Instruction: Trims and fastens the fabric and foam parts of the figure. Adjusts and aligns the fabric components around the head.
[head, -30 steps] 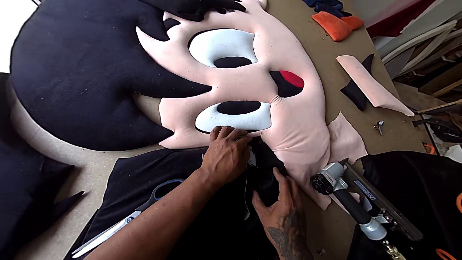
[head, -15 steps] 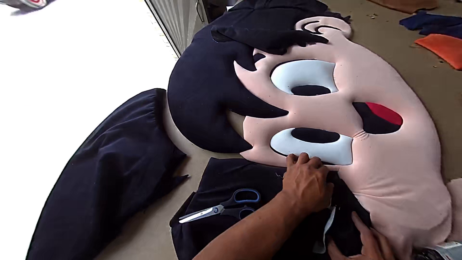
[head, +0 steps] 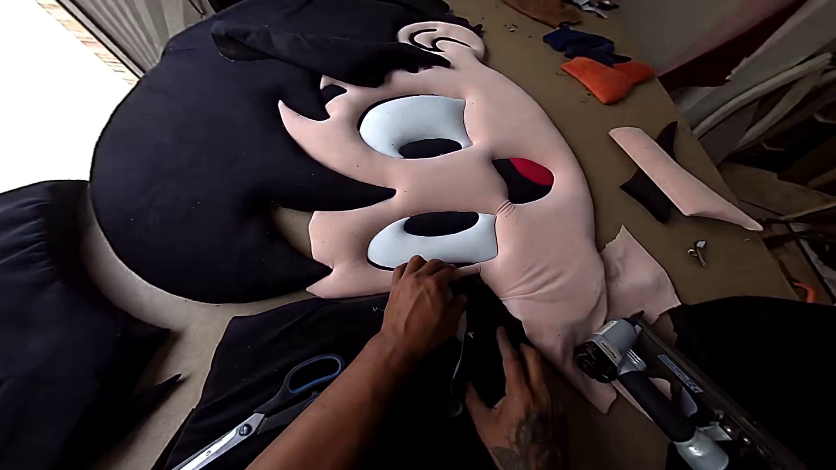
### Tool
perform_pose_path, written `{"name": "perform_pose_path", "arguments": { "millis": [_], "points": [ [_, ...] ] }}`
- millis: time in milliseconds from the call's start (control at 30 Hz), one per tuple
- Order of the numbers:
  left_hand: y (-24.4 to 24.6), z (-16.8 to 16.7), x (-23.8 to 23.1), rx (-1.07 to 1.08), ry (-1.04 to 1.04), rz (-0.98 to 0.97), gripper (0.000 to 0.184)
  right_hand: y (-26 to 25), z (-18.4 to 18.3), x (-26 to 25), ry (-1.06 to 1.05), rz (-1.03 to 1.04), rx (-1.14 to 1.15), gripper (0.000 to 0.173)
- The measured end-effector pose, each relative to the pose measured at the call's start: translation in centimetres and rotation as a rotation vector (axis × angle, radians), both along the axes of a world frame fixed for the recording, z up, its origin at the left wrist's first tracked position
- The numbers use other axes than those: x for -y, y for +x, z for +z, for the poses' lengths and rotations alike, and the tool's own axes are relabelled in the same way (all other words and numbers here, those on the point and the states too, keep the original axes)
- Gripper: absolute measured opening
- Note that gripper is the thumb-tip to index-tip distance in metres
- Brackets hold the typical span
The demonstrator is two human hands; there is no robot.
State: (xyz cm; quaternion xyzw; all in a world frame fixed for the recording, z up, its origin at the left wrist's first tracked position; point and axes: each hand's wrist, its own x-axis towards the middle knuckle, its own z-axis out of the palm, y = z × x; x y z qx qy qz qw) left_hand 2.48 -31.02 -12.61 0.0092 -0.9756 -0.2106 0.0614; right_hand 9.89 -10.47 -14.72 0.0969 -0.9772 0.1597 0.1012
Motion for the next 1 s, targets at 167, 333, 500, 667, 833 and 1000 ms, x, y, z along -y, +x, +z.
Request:
{"name": "perform_pose_path", "arguments": {
  "millis": [167, 333, 500, 667, 833, 1000],
  "points": [
    [0.1, -0.3, 0.5, -0.036, 0.007, -0.021, 0.028, -0.2, -0.3, 0.4, -0.015, -0.015, 0.003, 0.088],
    [0.3, -0.2, 0.9, -0.053, 0.033, -0.028, 0.030, -1.1, 0.0, 0.5, -0.002, -0.023, 0.006, 0.086],
    [0.5, 0.0, 1.2, -0.047, 0.032, -0.036, 0.028, -1.8, 0.1, 0.4, 0.015, 0.029, -0.005, 0.082],
    [0.7, 0.2, 2.0, -0.048, 0.059, -0.068, 0.026, -2.5, 0.1, 1.2, 0.037, 0.049, -0.004, 0.079],
    [1.1, -0.6, 2.1, -0.097, 0.073, -0.060, 0.029, -2.9, 0.8, 2.0, 0.110, 0.024, 0.060, 0.080],
    [2.0, -0.4, 1.7, -0.215, 0.083, -0.071, 0.032, -3.0, 1.0, 2.1, 0.146, 0.017, 0.097, 0.081]
  ]
}}
